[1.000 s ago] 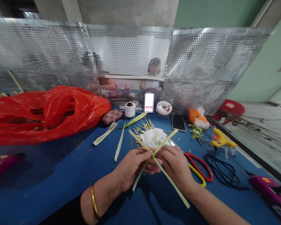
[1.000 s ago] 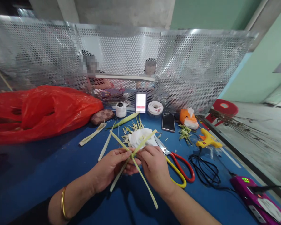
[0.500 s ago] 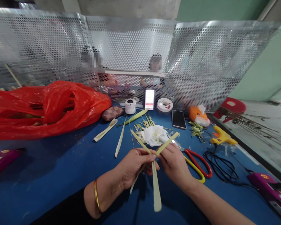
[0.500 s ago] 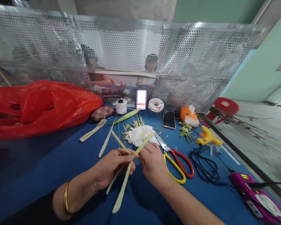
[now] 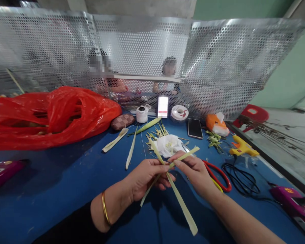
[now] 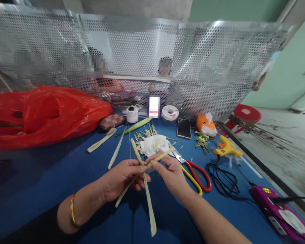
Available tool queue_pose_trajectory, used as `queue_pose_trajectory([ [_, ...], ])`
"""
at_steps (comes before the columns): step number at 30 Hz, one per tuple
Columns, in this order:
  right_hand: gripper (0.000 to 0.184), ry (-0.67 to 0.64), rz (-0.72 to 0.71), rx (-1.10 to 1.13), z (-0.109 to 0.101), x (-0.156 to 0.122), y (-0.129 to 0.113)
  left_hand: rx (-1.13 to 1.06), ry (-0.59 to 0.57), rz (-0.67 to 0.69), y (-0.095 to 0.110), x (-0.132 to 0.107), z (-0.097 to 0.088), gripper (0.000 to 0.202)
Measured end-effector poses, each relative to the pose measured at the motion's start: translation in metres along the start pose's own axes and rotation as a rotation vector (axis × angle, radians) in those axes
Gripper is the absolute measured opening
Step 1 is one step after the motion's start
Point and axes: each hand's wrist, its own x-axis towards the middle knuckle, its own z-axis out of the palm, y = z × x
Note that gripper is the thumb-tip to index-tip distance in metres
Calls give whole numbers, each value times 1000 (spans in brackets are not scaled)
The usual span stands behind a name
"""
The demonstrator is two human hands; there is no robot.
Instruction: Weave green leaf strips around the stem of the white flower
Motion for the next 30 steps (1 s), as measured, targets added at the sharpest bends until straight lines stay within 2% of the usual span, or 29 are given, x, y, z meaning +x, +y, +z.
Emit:
queue_pose_trajectory([
  [5,20,21,7,50,7,0,2,126,-24,18,-6,-1,2,17],
  [12,18,195,10,-28,12,-4,10,189,-67,-21,-5,1,-3,20],
  [15,18,213,31,-34,13,-4,11,185,-77,-39,-6,1,-4,18],
  [22,21,164,31,-16,11,-4,6,82,-117,-44,-9,3,-5,26],
  [27,17,5,132,170,2,0,-5,84,-136,-36,-7,4,-5,28],
  [30,21,-97,163,187,-4,4,-8,90,-138,-16,-6,3,-4,25],
])
